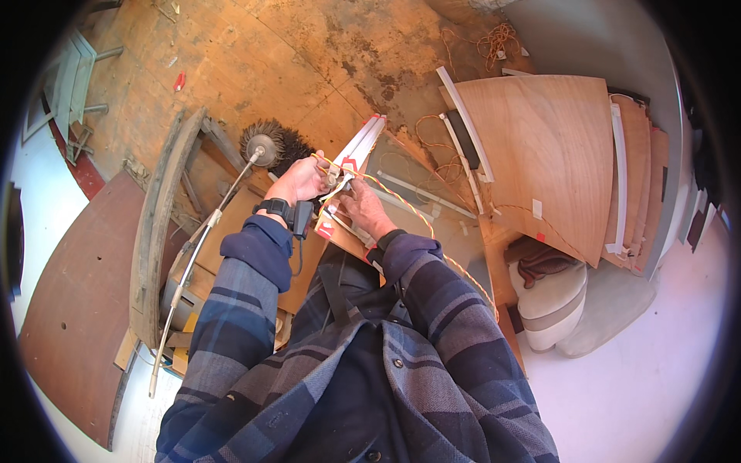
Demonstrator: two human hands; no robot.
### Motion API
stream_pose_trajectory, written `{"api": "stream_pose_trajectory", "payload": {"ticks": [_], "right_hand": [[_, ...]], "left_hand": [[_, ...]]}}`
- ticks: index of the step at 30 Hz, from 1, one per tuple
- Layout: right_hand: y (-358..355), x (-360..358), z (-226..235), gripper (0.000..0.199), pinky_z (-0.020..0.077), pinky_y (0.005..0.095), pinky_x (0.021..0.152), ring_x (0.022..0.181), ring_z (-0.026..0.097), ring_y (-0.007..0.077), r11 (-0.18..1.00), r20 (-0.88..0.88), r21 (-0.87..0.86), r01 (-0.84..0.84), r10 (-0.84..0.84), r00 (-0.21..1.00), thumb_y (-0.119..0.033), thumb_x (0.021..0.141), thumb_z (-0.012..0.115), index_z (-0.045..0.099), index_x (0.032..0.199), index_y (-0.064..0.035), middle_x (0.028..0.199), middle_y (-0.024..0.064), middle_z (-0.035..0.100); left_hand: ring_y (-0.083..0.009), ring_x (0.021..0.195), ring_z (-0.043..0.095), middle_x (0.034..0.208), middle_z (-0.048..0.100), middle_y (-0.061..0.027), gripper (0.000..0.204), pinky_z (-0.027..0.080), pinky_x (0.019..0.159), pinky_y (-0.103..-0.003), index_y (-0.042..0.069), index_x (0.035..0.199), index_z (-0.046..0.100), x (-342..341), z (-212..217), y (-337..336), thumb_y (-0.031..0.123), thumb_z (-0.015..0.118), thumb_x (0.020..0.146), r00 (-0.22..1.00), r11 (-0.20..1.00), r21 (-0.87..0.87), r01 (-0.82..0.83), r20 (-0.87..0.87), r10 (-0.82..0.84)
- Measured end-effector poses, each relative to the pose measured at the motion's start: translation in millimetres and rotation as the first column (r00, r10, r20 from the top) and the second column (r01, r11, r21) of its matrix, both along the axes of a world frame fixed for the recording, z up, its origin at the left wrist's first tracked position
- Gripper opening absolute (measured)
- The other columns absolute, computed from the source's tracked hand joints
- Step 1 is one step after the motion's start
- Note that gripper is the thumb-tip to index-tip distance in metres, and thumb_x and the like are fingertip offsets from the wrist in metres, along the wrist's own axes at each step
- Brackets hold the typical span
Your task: The person ties a yellow string around a rectangular frame, then places it on a stack of similar frames. They pick up another frame, tie a string around it, and place it on the stack. The person repeats this process with additional frames.
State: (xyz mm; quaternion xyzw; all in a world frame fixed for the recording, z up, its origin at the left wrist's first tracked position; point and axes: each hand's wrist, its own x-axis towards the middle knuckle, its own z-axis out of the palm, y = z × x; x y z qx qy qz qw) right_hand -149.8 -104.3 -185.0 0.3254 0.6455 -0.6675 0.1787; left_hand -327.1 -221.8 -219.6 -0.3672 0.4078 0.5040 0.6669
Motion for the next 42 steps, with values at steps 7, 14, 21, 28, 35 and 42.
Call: {"api": "stream_pose_trajectory", "payload": {"ticks": [7,14,21,28,35,42], "right_hand": [[4.2,3.9,-14.7,0.06,0.052,0.0435,0.091,0.105,0.068,0.0379,0.976,0.103,0.009,0.218,-0.218,0.971,-0.026,0.091,0.071,0.041,0.135,0.0023,0.111,0.0274,0.068],[25.7,9.9,-30.3,0.039,0.0511,0.0423,0.085,0.095,0.07,0.0327,0.994,0.23,0.008,-0.105,0.101,0.968,-0.028,0.092,0.064,0.064,0.116,0.0036,0.098,0.0234,0.071],[38.4,36.8,-21.9,0.04,0.0506,0.0474,0.082,0.091,0.067,0.0429,0.955,0.316,0.054,-0.293,0.262,0.912,-0.036,0.093,0.059,0.071,0.097,0.0021,0.091,0.0266,0.07],[44.0,82.0,-7.2,0.034,0.0506,0.0527,0.081,0.091,0.065,0.0463,0.923,0.2,0.159,-0.35,0.318,0.927,-0.033,0.093,0.058,0.07,0.094,-0.0004,0.093,0.0271,0.069],[75.3,151.3,14.9,0.033,0.0507,0.0518,0.079,0.088,0.064,0.0468,0.888,0.297,0.145,-0.436,0.381,0.876,-0.033,0.091,0.061,0.069,0.098,-0.0014,0.09,0.0255,0.069],[104.1,210.1,53.5,0.029,0.0565,0.0332,0.055,0.062,0.07,0.0185,0.977,0.504,-0.212,-0.013,0.121,0.855,-0.025,0.093,0.062,0.066,0.095,0.0036,0.074,0.0127,0.067]], "left_hand": [[-0.0195,0.075,0.068,0.096,0.071,-0.0078,0.029,0.057,0.065,-0.037,0.01,0.117,0.06,18.8,4.8,17.2,0.03,0.04,0.11,0.997,0.999,-0.024,0.025,0.076,-0.023],[-0.0134,0.062,0.061,0.083,0.07,-0.0037,0.04,0.048,0.054,-0.031,0.004,0.108,0.069,5.8,13.8,37.6,0.04,0.051,0.106,0.856,0.865,-0.048,0.5,-0.122,-0.502],[-0.0388,0.101,0.068,0.101,0.073,-0.0178,0.035,0.052,0.087,-0.047,0.004,0.105,0.074,18.0,1.6,55.2,0.036,0.066,0.093,-0.024,0.313,-0.576,0.755,-0.502,-0.864],[-0.0326,0.134,0.048,0.139,0.059,-0.008,0.057,0.036,0.109,-0.052,0.013,0.136,0.06,52.2,9.2,79.7,0.025,0.077,0.082,-0.491,0.089,-0.595,0.799,-0.73,-0.475],[-0.0317,0.135,0.048,0.14,0.059,-0.0083,0.059,0.031,0.113,-0.052,0.013,0.14,0.057,74.5,3.3,102.6,0.001,0.062,0.082,-0.594,-0.252,-0.541,0.802,-0.676,-0.436],[-0.0342,0.13,0.051,0.125,0.069,-0.0104,0.037,0.034,0.11,-0.054,0.014,0.118,0.07,96.4,-11.4,97.1,0.004,0.059,0.084,-0.537,-0.343,-0.414,0.843,-0.682,-0.497]]}}
